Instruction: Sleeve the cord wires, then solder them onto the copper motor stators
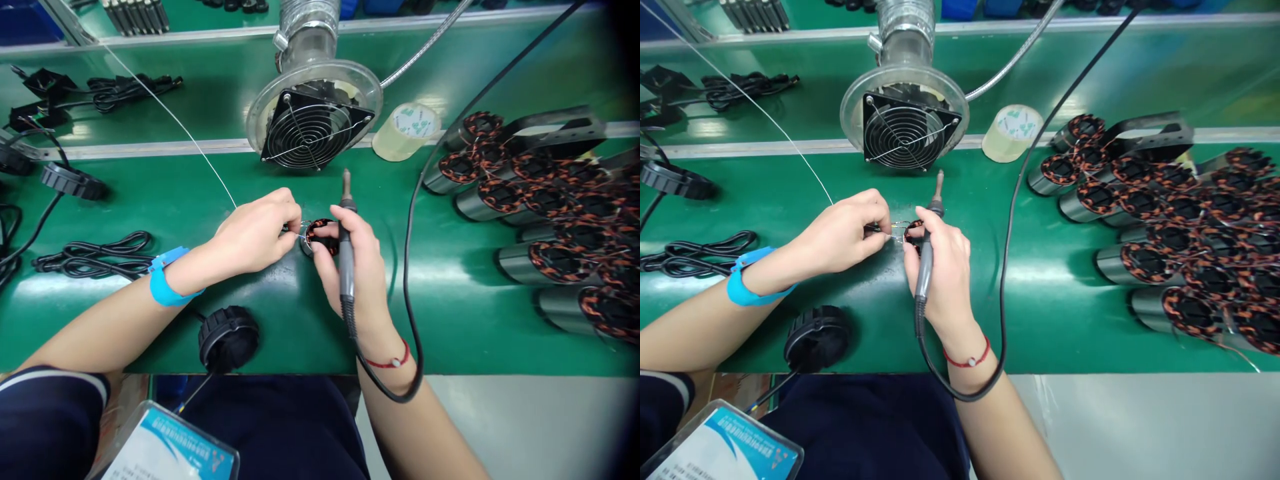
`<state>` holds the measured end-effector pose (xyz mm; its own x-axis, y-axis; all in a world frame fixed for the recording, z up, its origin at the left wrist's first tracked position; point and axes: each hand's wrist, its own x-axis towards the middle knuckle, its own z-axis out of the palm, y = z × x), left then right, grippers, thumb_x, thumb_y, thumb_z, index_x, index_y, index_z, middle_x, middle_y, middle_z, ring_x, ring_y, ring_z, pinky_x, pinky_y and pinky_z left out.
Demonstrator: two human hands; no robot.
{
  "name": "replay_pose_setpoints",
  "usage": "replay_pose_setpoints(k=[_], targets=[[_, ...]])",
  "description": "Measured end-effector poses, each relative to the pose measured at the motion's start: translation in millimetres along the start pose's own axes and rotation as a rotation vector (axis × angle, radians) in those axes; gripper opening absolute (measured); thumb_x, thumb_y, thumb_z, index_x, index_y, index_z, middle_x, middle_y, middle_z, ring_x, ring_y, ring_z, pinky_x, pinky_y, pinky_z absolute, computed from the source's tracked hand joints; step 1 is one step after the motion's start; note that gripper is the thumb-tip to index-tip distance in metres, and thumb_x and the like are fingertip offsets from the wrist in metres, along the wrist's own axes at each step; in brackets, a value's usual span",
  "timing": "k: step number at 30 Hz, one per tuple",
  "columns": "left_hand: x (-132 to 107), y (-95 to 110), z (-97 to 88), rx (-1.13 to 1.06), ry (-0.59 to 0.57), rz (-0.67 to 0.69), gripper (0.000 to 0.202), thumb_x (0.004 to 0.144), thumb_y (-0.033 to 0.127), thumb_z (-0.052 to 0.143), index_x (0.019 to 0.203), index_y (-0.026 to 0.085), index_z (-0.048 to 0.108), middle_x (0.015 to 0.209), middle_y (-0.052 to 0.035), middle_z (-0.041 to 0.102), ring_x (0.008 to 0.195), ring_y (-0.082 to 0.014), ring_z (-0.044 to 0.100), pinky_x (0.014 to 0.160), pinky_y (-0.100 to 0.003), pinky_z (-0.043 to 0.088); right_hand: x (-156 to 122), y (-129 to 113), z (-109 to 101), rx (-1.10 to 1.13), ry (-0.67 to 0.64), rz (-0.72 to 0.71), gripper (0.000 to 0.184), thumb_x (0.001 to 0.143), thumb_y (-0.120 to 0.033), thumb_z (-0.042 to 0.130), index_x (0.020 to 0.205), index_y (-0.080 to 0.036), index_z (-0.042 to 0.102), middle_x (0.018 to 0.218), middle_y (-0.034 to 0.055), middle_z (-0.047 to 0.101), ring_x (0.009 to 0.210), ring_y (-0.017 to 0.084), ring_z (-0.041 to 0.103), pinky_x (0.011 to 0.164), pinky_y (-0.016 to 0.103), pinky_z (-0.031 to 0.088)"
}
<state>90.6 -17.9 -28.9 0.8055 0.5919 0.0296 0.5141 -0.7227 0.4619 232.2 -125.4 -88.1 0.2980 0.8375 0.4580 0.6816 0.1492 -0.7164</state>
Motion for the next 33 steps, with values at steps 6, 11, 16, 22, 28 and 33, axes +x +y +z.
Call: replay_pose_setpoints(k=[6,11,16,22,28,33], targets=[[-1.9,1.8,0.8,0.03,-0.044,0.039,0.01,0.08,0.013,0.051,0.077,0.016,0.06,0.094,-0.0045,0.058,0.077,-0.0161,0.058,0.066,-0.029,0.045,-31.0,-18.1,-17.2,0.165,0.202,0.193,0.031,0.09,-0.024,0.057,0.122,-0.025,0.058,0.102,0.0051,0.069,0.084,0.019,0.068,0.079,0.041,0.057],[-2.1,3.4,1.1,0.082,-0.049,0.042,0.01,0.08,0.012,0.049,0.076,0.017,0.058,0.095,-0.0052,0.058,0.078,-0.0173,0.059,0.064,-0.03,0.044,-55.9,-21.6,-15.6,0.248,0.391,0.171,0.024,0.082,-0.016,0.066,0.104,-0.02,0.059,0.078,-0.0022,0.062,0.05,0.01,0.062,0.044,0.024,0.051],[-0.7,4.0,0.1,0.082,-0.053,0.039,0.011,0.079,0.011,0.05,0.073,0.017,0.056,0.094,-0.0053,0.059,0.081,-0.0184,0.06,0.066,-0.031,0.047,-63.2,-15.2,-15.6,0.214,0.328,0.1,0.025,0.078,-0.017,0.07,0.1,-0.019,0.058,0.068,-0.0044,0.062,0.047,0.014,0.065,0.044,0.027,0.053],[-0.7,3.7,1.3,0.065,-0.05,0.029,0.011,0.081,0.012,0.051,0.073,0.017,0.056,0.095,-0.0052,0.059,0.086,-0.0208,0.062,0.067,-0.033,0.049,-61.8,-17.4,-14.6,0.225,0.29,0.133,0.023,0.08,-0.017,0.069,0.099,-0.02,0.057,0.071,-0.0037,0.064,0.049,0.015,0.067,0.046,0.029,0.056],[-0.8,3.3,2.9,0.048,-0.037,0.032,0.011,0.082,0.013,0.051,0.073,0.018,0.056,0.094,-0.0046,0.058,0.088,-0.0217,0.062,0.067,-0.033,0.049,-60.2,-19.1,-14.0,0.25,0.274,0.106,0.025,0.079,-0.016,0.069,0.101,-0.02,0.058,0.071,-0.0033,0.067,0.051,0.015,0.068,0.046,0.027,0.056],[0.2,3.7,2.2,0.048,-0.052,0.02,0.012,0.083,0.012,0.05,0.073,0.017,0.055,0.094,-0.0047,0.058,0.089,-0.0221,0.062,0.068,-0.033,0.049,-62.1,-17.4,-13.2,0.253,0.3,0.101,0.027,0.078,-0.013,0.07,0.102,-0.02,0.059,0.07,-0.0042,0.066,0.05,0.014,0.068,0.046,0.026,0.056]])
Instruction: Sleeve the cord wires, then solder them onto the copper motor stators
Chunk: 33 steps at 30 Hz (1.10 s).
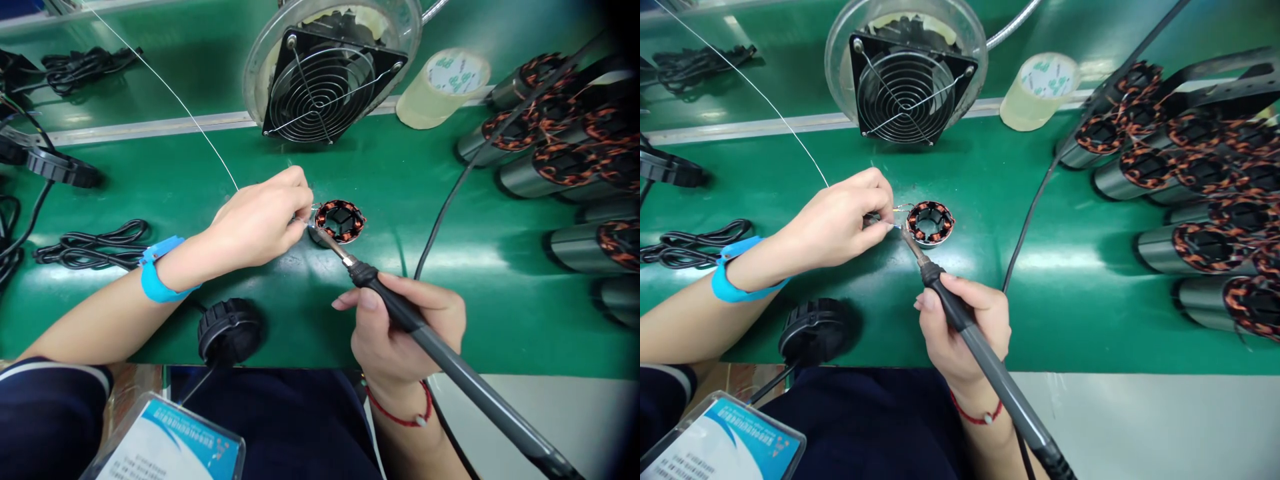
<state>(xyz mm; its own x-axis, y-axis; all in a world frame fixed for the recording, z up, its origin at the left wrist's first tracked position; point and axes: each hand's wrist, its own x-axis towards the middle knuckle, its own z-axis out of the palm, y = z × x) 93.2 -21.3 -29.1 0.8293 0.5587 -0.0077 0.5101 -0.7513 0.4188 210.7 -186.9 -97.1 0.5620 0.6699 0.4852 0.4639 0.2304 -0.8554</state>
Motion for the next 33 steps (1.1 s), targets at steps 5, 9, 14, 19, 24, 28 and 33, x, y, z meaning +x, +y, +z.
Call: replay_pose_setpoints(k=[5,9,14,19,24,28,33], targets=[[0.4,-0.8,0.6,0.01,0.01,0.008,0.011,0.083,0.014,0.05,0.074,0.018,0.055,0.093,-0.0048,0.058,0.089,-0.0217,0.062,0.068,-0.033,0.049,-1.8,-0.4,-0.1,-0.034,-0.003,0.023,0.027,0.077,-0.017,0.072,0.101,-0.02,0.059,0.074,-0.0024,0.065,0.052,0.015,0.068,0.046,0.028,0.057],[-0.2,-1.1,0.6,-0.004,0.015,0.009,0.013,0.085,0.017,0.051,0.073,0.018,0.056,0.092,-0.005,0.058,0.09,-0.0225,0.061,0.068,-0.033,0.05,0.2,0.0,-0.2,0.003,0.0,-0.037,0.029,0.081,-0.014,0.067,0.107,-0.021,0.058,0.075,-0.0031,0.065,0.052,0.015,0.068,0.046,0.028,0.057],[0.0,-0.8,-0.8,-0.011,0.008,0.006,0.013,0.084,0.015,0.051,0.073,0.017,0.057,0.093,-0.0054,0.058,0.091,-0.0225,0.061,0.07,-0.034,0.049,-2.0,2.0,-0.1,-0.013,-0.01,-0.027,0.029,0.078,-0.014,0.069,0.105,-0.021,0.059,0.079,-0.0022,0.065,0.054,0.014,0.069,0.049,0.027,0.057],[-0.2,-0.9,-1.9,-0.016,0.0,0.014,0.013,0.082,0.014,0.051,0.073,0.018,0.059,0.094,-0.0051,0.059,0.089,-0.0215,0.061,0.07,-0.033,0.049,-3.0,0.2,-0.4,-0.018,-0.001,-0.007,0.028,0.078,-0.016,0.07,0.103,-0.022,0.059,0.082,-0.0015,0.065,0.054,0.014,0.068,0.049,0.026,0.056],[-0.3,-1.0,-2.2,-0.018,0.001,0.015,0.013,0.082,0.014,0.051,0.074,0.017,0.06,0.094,-0.0057,0.059,0.09,-0.022,0.061,0.071,-0.034,0.05,0.5,-0.8,-3.9,-0.047,0.001,-0.035,0.029,0.079,-0.014,0.068,0.106,-0.023,0.06,0.085,-0.0006,0.065,0.057,0.014,0.069,0.052,0.028,0.057],[0.8,-0.5,-2.7,-0.008,0.0,0.006,0.012,0.082,0.013,0.051,0.074,0.017,0.059,0.094,-0.0058,0.059,0.086,-0.0205,0.061,0.071,-0.033,0.049,7.7,0.2,-7.9,-0.153,-0.024,-0.096,0.033,0.079,-0.017,0.07,0.11,-0.024,0.063,0.095,0.0029,0.07,0.068,0.018,0.071,0.063,0.034,0.06],[0.8,-0.9,-0.9,0.024,0.006,-0.005,0.011,0.082,0.014,0.051,0.075,0.016,0.06,0.093,-0.0054,0.058,0.082,-0.0179,0.059,0.071,-0.032,0.047,29.5,-4.1,-10.8,-0.118,-0.154,-0.05,0.039,0.086,-0.019,0.064,0.124,-0.028,0.06,0.113,0.0038,0.069,0.084,0.021,0.072,0.077,0.04,0.062]])
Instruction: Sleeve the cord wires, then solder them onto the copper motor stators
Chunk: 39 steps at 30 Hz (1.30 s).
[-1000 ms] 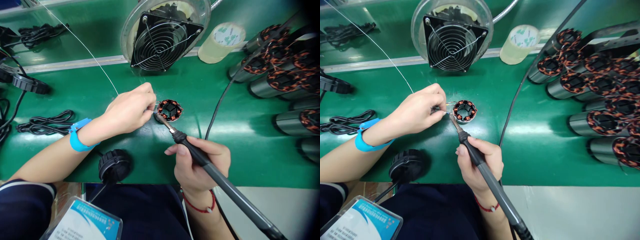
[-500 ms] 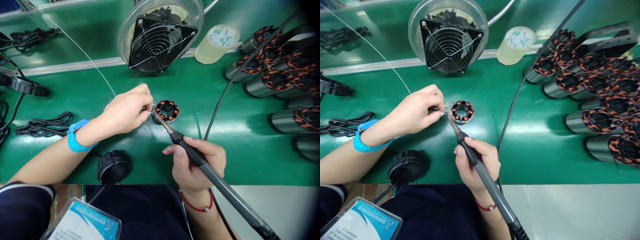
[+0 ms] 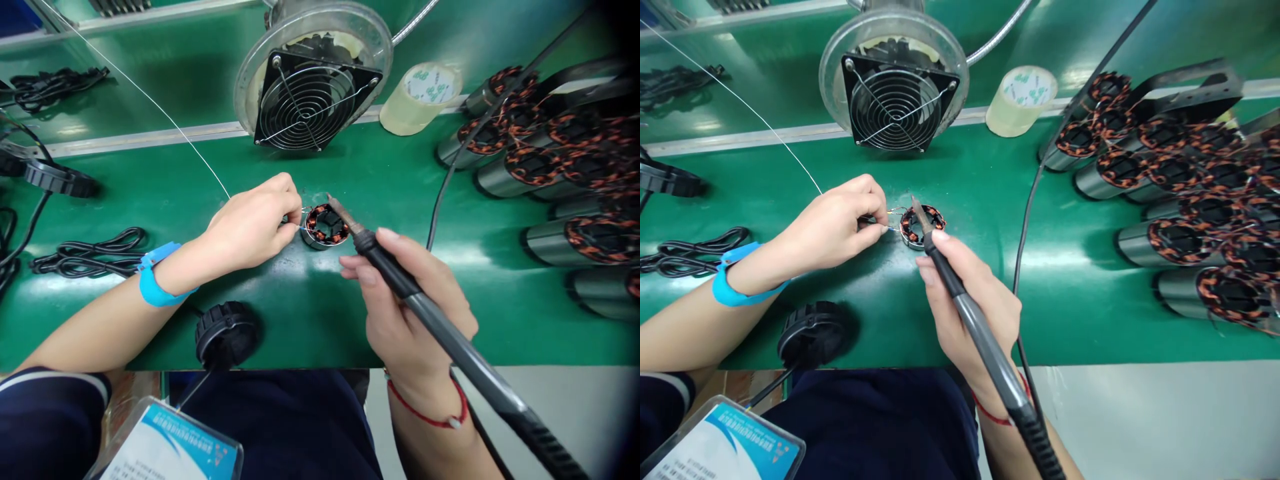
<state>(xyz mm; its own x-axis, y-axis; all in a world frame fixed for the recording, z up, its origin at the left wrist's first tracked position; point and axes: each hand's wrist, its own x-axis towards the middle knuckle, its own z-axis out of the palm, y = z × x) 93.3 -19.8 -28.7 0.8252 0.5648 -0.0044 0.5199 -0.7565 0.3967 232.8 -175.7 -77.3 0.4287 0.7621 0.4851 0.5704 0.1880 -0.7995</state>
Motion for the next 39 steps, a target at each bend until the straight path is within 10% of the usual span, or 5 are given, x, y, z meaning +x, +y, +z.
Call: replay_pose_setpoints(k=[32,39], targets=[[-2.5,0.1,0.4,0.022,0.013,-0.068,0.012,0.084,0.017,0.052,0.095,0.017,0.058,0.099,-0.0052,0.059,0.078,-0.017,0.058,0.066,-0.028,0.041,26.0,3.6,32.1,-0.211,-0.19,-0.024,0.031,0.087,-0.017,0.052,0.117,-0.025,0.052,0.092,0.0016,0.068,0.09,0.021,0.061,0.088,0.042,0.045],[-0.3,-24.8,-27.7,-0.237,-0.348,-0.214,0.015,0.085,0.028,0.053,0.081,0.016,0.061,0.074,-0.0006,0.062,0.065,-0.0121,0.053,0.059,-0.024,0.036,48.1,23.2,28.2,-0.171,-0.43,-0.129,0.053,0.077,-0.018,0.057,0.127,-0.022,0.042,0.118,0.0101,0.063,0.113,0.027,0.057,0.097,0.049,0.043]])
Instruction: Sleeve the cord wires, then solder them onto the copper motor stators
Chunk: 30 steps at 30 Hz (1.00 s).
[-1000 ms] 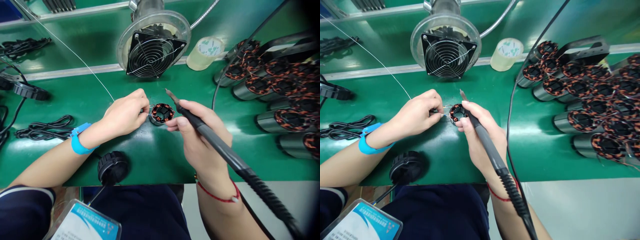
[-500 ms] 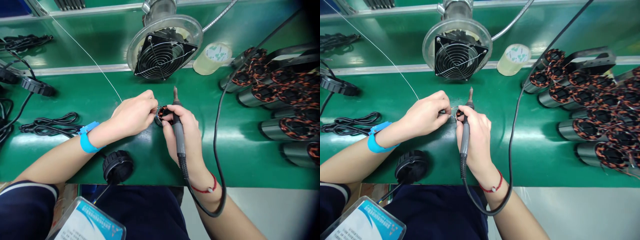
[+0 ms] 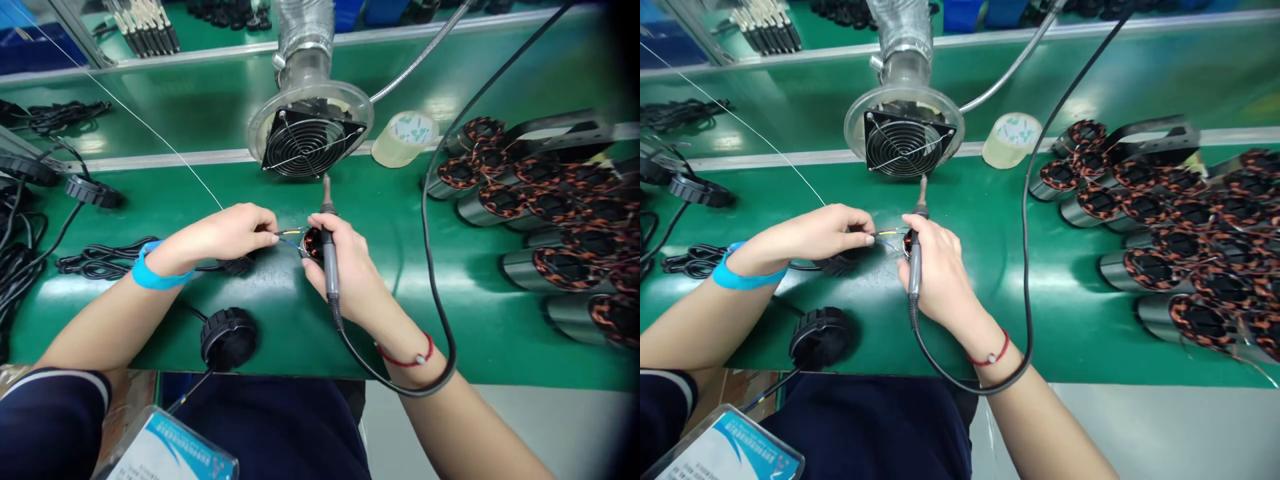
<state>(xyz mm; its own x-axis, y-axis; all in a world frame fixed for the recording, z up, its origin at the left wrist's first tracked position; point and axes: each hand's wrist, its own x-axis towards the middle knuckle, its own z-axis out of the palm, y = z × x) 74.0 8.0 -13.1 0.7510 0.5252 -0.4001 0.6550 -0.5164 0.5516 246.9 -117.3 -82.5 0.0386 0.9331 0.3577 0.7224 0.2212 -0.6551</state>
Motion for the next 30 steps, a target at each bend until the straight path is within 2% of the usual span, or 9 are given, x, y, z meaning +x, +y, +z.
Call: replay_pose_setpoints(k=[3,6,9,11,16,18,22,27,30], targets=[[0.6,-6.4,-8.2,-0.299,-0.118,-0.042,0.013,0.081,0.026,0.056,0.077,0.015,0.061,0.072,-0.0008,0.063,0.067,-0.0112,0.056,0.062,-0.023,0.041,5.5,9.6,3.6,0.032,-0.049,-0.029,0.051,0.077,-0.019,0.057,0.125,-0.021,0.042,0.119,0.0116,0.063,0.114,0.029,0.056,0.097,0.05,0.042],[1.3,-6.6,-9.1,-0.463,-0.071,-0.142,0.012,0.075,0.024,0.062,0.072,0.013,0.063,0.066,0.0006,0.059,0.06,-0.0087,0.053,0.059,-0.022,0.041,4.1,10.6,7.6,0.049,-0.035,-0.036,0.05,0.077,-0.019,0.059,0.125,-0.021,0.042,0.118,0.012,0.063,0.111,0.029,0.057,0.094,0.05,0.043],[4.3,0.4,-3.8,-0.486,0.065,-0.238,0.015,0.071,0.027,0.069,0.068,0.013,0.066,0.054,0.004,0.051,0.049,-0.0057,0.04,0.05,-0.021,0.031,-1.3,6.2,8.6,0.085,-0.041,-0.06,0.05,0.079,-0.019,0.058,0.126,-0.019,0.044,0.119,0.0134,0.063,0.113,0.03,0.056,0.092,0.048,0.044],[8.1,8.3,2.0,-0.495,0.133,-0.295,0.015,0.068,0.027,0.072,0.066,0.013,0.068,0.049,0.0048,0.049,0.047,-0.0051,0.036,0.049,-0.022,0.028,-4.0,3.4,8.2,0.109,-0.039,-0.069,0.049,0.079,-0.018,0.057,0.126,-0.018,0.045,0.12,0.014,0.063,0.112,0.03,0.056,0.091,0.047,0.044],[14.4,24.1,13.5,-0.565,0.259,-0.36,0.008,0.06,0.019,0.075,0.065,0.013,0.071,0.065,-0.0005,0.066,0.061,-0.0087,0.052,0.063,-0.024,0.039,-3.8,2.1,7.6,0.128,-0.019,-0.065,0.047,0.082,-0.017,0.053,0.128,-0.016,0.046,0.122,0.0141,0.062,0.109,0.03,0.057,0.089,0.047,0.044],[12.5,24.1,13.2,-0.561,0.26,-0.373,0.013,0.062,0.023,0.076,0.068,0.013,0.071,0.059,0.0008,0.063,0.056,-0.0076,0.048,0.058,-0.023,0.036,-2.8,2.7,8.2,0.139,-0.018,-0.069,0.047,0.082,-0.016,0.052,0.129,-0.014,0.046,0.122,0.0142,0.063,0.109,0.03,0.057,0.089,0.046,0.044],[6.2,20.0,5.5,-0.561,0.171,-0.37,0.02,0.066,0.031,0.074,0.067,0.013,0.066,0.046,0.0056,0.045,0.045,-0.0047,0.033,0.049,-0.022,0.023,-1.7,1.9,10.1,0.168,0.02,-0.042,0.045,0.084,-0.015,0.048,0.129,-0.012,0.047,0.117,0.0146,0.065,0.107,0.03,0.058,0.087,0.045,0.044],[7.3,22.0,3.5,-0.573,0.19,-0.412,0.018,0.061,0.027,0.075,0.06,0.012,0.063,0.046,0.0051,0.046,0.045,-0.0043,0.032,0.048,-0.022,0.021,-2.6,-3.0,10.7,0.171,0.054,-0.011,0.044,0.084,-0.014,0.047,0.127,-0.012,0.049,0.113,0.0159,0.066,0.104,0.031,0.059,0.085,0.045,0.044],[9.6,22.1,7.2,-0.572,0.239,-0.435,0.018,0.059,0.026,0.077,0.065,0.012,0.066,0.054,0.0026,0.056,0.05,-0.0057,0.039,0.051,-0.022,0.026,-3.3,-4.7,10.7,0.167,0.061,-0.016,0.043,0.084,-0.013,0.046,0.126,-0.011,0.05,0.113,0.0166,0.065,0.103,0.031,0.059,0.084,0.046,0.045]])
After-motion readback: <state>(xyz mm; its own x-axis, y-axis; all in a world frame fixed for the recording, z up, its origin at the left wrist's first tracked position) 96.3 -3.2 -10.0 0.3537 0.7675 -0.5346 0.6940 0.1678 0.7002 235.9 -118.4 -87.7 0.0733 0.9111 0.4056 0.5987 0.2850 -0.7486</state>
